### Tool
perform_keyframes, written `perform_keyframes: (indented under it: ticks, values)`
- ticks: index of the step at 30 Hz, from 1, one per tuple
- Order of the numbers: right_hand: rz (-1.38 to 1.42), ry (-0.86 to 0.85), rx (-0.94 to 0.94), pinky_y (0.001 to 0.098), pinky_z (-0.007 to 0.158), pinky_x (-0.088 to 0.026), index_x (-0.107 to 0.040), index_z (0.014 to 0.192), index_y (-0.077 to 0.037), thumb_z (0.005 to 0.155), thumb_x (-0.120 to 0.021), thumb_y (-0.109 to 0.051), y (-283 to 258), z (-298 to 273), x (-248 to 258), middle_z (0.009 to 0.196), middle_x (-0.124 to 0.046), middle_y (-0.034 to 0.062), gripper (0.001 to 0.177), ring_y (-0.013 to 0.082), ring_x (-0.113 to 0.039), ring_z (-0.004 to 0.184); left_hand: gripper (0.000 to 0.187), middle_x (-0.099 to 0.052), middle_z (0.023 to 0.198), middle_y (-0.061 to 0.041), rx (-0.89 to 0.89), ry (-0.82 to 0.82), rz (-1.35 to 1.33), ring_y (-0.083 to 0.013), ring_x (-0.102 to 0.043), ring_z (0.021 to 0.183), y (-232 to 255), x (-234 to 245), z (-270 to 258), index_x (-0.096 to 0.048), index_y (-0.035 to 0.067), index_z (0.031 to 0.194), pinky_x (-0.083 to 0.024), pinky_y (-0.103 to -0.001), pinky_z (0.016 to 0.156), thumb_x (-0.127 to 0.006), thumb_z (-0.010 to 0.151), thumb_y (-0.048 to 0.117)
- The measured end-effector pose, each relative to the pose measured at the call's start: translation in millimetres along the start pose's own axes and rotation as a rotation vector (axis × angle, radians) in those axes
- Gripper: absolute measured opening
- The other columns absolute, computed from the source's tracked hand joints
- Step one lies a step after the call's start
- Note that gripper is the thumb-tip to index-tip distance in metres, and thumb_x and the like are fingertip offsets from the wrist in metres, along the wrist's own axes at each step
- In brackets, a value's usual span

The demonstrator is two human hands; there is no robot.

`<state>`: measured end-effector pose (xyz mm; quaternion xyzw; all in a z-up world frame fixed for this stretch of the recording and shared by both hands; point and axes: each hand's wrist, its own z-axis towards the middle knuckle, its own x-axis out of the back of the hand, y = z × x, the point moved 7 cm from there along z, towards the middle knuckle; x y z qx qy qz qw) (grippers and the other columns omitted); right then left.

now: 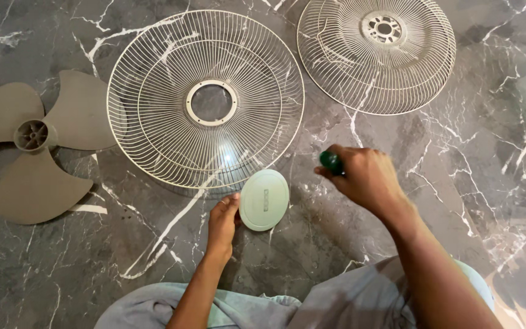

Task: The person uses a screwdriver to remove screws from the central hub of a fan cage. They then lift the hub out of the cage, leaving the cage and other fan parts on the floor.

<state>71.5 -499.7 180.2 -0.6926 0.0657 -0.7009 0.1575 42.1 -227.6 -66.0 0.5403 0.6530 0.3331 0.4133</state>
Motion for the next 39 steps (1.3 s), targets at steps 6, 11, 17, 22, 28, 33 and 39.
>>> perform_keyframes:
  ticks: [6, 11, 17, 22, 28, 33, 39]
  values:
    - [0.214, 0.371, 0.144, 0.0312, 0.056, -0.055, -0.072, 0.094, -0.007, 0.093, -0.082, -0.028, -9.5, -16.4, 53.4, 0.081, -0.076, 0.0062, 0.023, 0.0153, -0.071, 0.064, 0.025, -0.072, 0.107, -0.009, -0.616, 0.013, 0.618, -0.0244, -0.070, 0.096, 59.9, -34.1, -42.1, -0.071, 0.004, 0.116, -0.056, -0.034, 0.083, -0.070, 0.092, 0.008]
    - [0.433, 0.557, 0.101, 0.0264, 0.061, -0.053, -0.070, 0.098, -0.002, 0.096, -0.084, -0.011, -5.3, -37.5, 75.0, 0.084, -0.075, 0.0072, 0.016, 0.0130, -0.071, 0.072, 0.017, -0.071, 0.110, -0.005, -1.054, -0.156, 0.967, -0.0282, -0.069, 0.104, 84.1, -73.8, -85.0, -0.078, 0.013, 0.098, -0.054, -0.042, 0.091, -0.074, 0.082, 0.007]
    - [0.937, 0.741, 0.140, 0.0289, 0.060, -0.060, -0.061, 0.103, 0.003, 0.110, -0.075, -0.010, 0.9, -59.4, 72.4, 0.084, -0.069, 0.0127, 0.021, 0.0178, -0.072, 0.071, 0.023, -0.067, 0.119, -0.011, -0.964, -0.241, 1.114, -0.0325, -0.063, 0.113, 69.5, -79.8, -71.9, -0.077, 0.007, 0.101, -0.050, -0.047, 0.097, -0.077, 0.079, 0.010]
    - [1.287, 0.799, 0.250, 0.0315, 0.051, -0.054, -0.056, 0.095, 0.001, 0.113, -0.070, -0.024, 5.2, -56.3, 59.0, 0.071, -0.061, 0.0098, 0.034, 0.0171, -0.060, 0.053, 0.031, -0.066, 0.116, -0.010, -0.801, -0.119, 1.161, -0.0326, -0.063, 0.110, 60.5, -58.3, -48.0, -0.074, 0.003, 0.105, -0.051, -0.046, 0.092, -0.079, 0.077, 0.015]
    - [1.456, 0.785, 0.308, 0.0266, 0.044, -0.040, -0.051, 0.091, -0.004, 0.110, -0.070, -0.030, -2.2, -47.5, 32.0, 0.062, -0.052, 0.0038, 0.038, 0.0103, -0.045, 0.047, 0.022, -0.067, 0.110, -0.007, -0.626, -0.110, 1.180, -0.0289, -0.064, 0.105, 49.0, -46.2, -36.6, -0.075, 0.006, 0.100, -0.052, -0.042, 0.089, -0.078, 0.080, 0.015]
    - [1.466, 0.622, 0.181, 0.0258, 0.046, -0.034, -0.053, 0.085, -0.005, 0.102, -0.075, -0.022, -7.2, -39.2, -1.5, 0.063, -0.054, 0.0035, 0.032, 0.0102, -0.044, 0.050, 0.018, -0.068, 0.111, -0.006, -0.608, -0.119, 1.181, -0.0284, -0.065, 0.105, 48.2, -47.7, -35.5, -0.076, 0.007, 0.098, -0.052, -0.041, 0.089, -0.076, 0.083, 0.016]
    - [0.816, 0.568, 0.347, 0.0265, 0.049, -0.045, -0.058, 0.077, -0.005, 0.094, -0.082, -0.011, -14.8, -25.4, 5.7, 0.068, -0.060, 0.0038, 0.030, 0.0095, -0.060, 0.058, 0.019, -0.068, 0.111, -0.007, -0.624, -0.126, 1.193, -0.0286, -0.065, 0.107, 47.2, -46.9, -35.4, -0.076, 0.006, 0.098, -0.052, -0.042, 0.089, -0.076, 0.083, 0.016]
